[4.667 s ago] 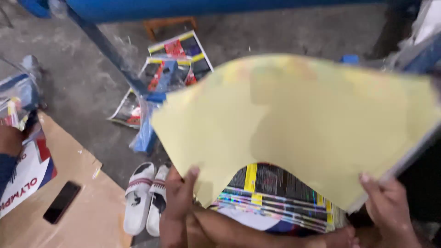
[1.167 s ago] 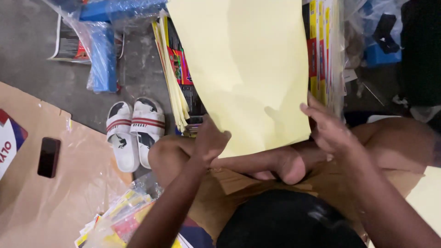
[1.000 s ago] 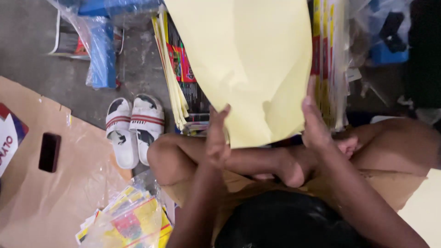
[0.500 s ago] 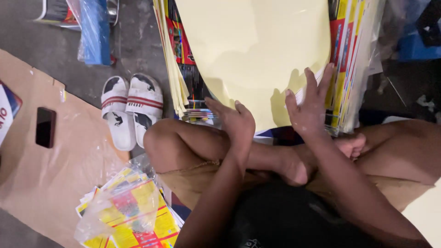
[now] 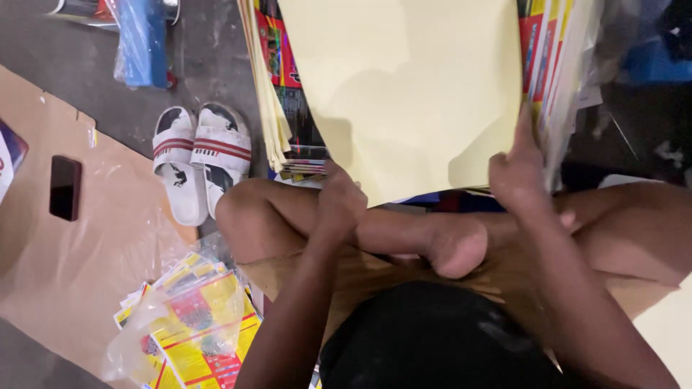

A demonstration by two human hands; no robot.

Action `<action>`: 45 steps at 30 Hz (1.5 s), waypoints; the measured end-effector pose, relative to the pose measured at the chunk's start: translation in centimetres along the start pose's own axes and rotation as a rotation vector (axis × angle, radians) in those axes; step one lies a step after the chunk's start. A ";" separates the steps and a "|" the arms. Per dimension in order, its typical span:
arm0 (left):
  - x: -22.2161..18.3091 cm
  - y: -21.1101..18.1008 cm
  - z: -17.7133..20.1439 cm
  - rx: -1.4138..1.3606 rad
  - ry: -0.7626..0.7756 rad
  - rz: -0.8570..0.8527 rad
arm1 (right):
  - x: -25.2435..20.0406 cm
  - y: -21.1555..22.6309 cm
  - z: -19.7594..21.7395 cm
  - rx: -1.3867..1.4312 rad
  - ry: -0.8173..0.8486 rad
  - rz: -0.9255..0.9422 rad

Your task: The person organizes and aligns stacks of printed label sheets on the floor.

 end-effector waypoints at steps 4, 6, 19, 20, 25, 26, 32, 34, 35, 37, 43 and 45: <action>0.2 3.0 -0.5 -0.013 -0.064 -0.093 | -0.9 0.3 1.2 -0.202 -0.006 0.092; 1.7 3.9 0.8 -0.417 0.001 0.123 | 0.5 -0.2 1.5 0.317 0.010 -0.079; -1.3 1.5 -2.8 0.475 -0.155 0.087 | -2.1 -0.7 1.5 0.244 -0.129 0.016; -2.3 0.2 -1.7 0.492 -0.206 0.040 | -2.2 -0.1 1.9 0.163 -0.137 0.046; -0.2 -3.3 3.7 0.151 -0.204 -0.047 | 1.5 -0.4 3.2 0.182 -0.103 -0.158; 1.2 -2.0 4.0 -0.117 -0.167 0.087 | 2.7 -1.7 2.6 0.287 -0.065 -0.290; 6.8 -3.8 4.4 -0.488 -0.097 0.310 | 10.2 -1.3 1.5 0.162 -0.078 -0.237; 9.0 -1.2 2.9 -0.290 -0.135 0.084 | 11.7 -1.3 0.7 0.015 -0.096 -0.094; 9.9 1.2 1.8 -0.195 -0.162 -0.023 | 12.1 -1.4 0.5 -0.042 -0.056 -0.098; 12.2 3.5 1.7 0.001 -0.232 -0.231 | 13.8 -0.6 0.2 -0.105 -0.031 -0.085; 13.2 -3.5 5.9 -0.498 -0.006 0.208 | 18.3 1.6 0.0 0.110 0.140 -0.153; 13.6 -5.3 6.3 -0.553 0.014 0.213 | 19.1 1.5 0.0 0.000 0.069 -0.031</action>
Point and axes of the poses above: each hand's wrist, its own x-axis towards the middle knuckle, its own z-axis out of the back of the hand, y = z × x, the point moved 1 cm from there along x, towards the middle knuckle, and after that the axes turned 9 degrees about -y, right-handed, at the moved point
